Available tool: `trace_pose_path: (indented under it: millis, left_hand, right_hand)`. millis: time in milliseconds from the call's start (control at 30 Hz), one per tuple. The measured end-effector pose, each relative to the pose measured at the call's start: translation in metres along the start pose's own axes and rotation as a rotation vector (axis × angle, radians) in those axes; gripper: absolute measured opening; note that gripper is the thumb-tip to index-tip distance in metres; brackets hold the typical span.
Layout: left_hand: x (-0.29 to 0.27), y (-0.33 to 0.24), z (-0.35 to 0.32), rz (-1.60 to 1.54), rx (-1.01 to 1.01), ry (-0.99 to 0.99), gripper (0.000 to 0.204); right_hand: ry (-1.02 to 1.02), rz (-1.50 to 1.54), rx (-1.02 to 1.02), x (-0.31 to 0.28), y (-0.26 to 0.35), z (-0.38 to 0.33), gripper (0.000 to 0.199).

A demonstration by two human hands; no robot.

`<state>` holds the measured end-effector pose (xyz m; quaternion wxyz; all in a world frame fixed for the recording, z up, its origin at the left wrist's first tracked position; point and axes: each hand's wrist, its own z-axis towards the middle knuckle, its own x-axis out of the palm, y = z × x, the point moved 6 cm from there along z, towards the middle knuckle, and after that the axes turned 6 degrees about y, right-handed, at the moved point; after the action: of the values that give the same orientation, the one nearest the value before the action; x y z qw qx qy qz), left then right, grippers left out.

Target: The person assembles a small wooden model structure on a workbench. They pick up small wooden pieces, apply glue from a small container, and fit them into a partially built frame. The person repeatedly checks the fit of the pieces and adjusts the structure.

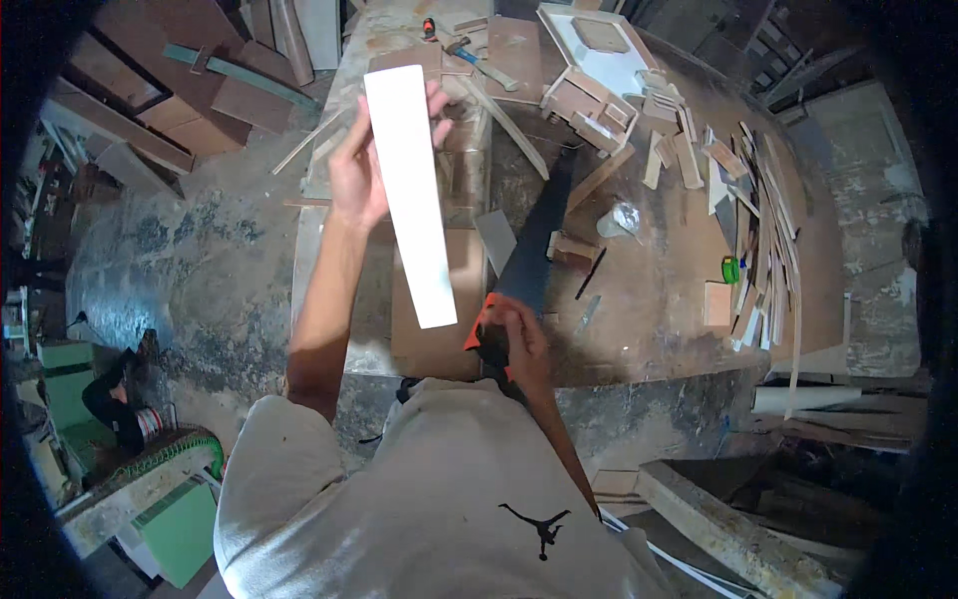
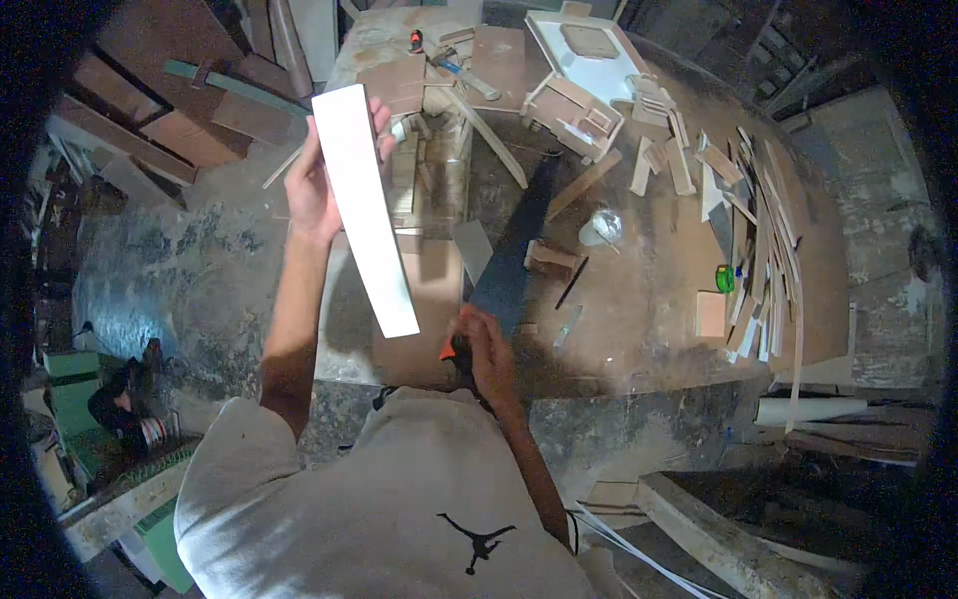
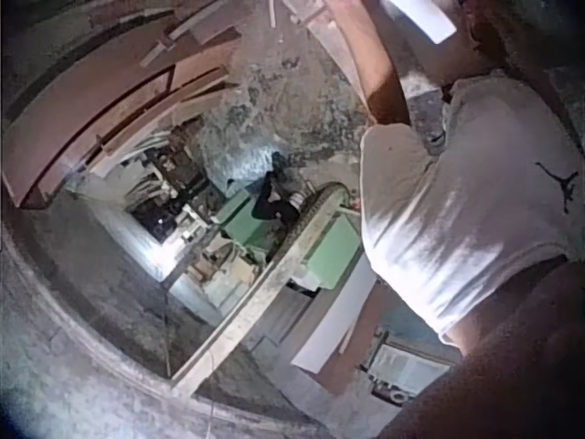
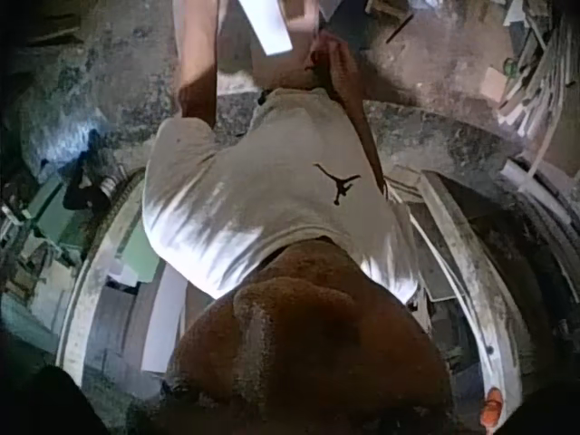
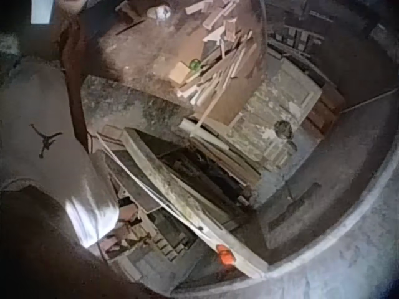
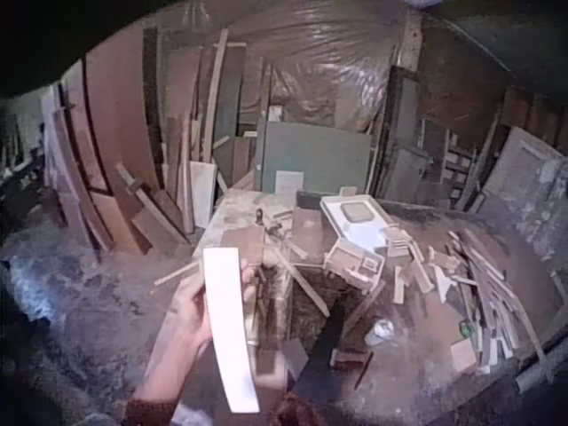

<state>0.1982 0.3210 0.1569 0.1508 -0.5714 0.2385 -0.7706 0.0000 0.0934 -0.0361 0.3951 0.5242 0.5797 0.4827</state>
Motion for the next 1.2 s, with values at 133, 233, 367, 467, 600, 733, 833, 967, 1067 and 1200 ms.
trace_pose_path:
  millis: [133,233,367,467,600,733,833,967,1067,1200]
  left_hand:
    - [0.015,0.038,-0.004,-0.279,-0.096,0.177,0.062]
    - [0.021,0.055,-0.008,-0.141,-0.152,0.121,0.054]
    - [0.023,0.055,-0.011,0.307,-0.109,-0.078,0.033]
    - [0.025,0.054,-0.015,0.602,-0.018,-0.052,0.035]
    - [-0.008,0.048,-0.025,0.589,-0.086,-0.278,0.029]
    - [-0.064,0.042,-0.054,0.738,-0.076,-0.525,0.026]
    - [-0.077,0.059,-0.083,0.733,-0.2,-0.555,0.03]
    - [-0.078,0.1,-0.112,0.59,-0.219,-0.452,0.03]
    - [-0.065,0.122,-0.129,0.598,-0.217,-0.363,0.027]
    - [-0.071,0.136,-0.138,0.754,-0.314,-0.42,0.023]
  right_hand:
    - [0.177,0.1,-0.177,0.023,0.065,0.007,0.06]
    - [0.241,0.182,-0.136,0.032,0.082,0.012,0.07]
    - [0.232,0.208,-0.057,0.036,0.086,0.01,0.068]
    - [0.244,0.155,-0.027,0.042,0.076,0.004,0.066]
    - [0.338,0.469,0.119,0.036,0.058,0.002,0.063]
    - [0.418,0.654,0.152,0.033,0.057,-0.012,0.053]
    - [0.348,0.341,0.27,0.022,0.032,-0.017,0.047]
    - [0.318,0.283,0.269,0.017,0.021,-0.019,0.043]
    - [0.303,0.204,0.196,0.015,0.049,-0.019,0.045]
    - [0.269,0.154,0.182,0.011,0.052,-0.021,0.051]
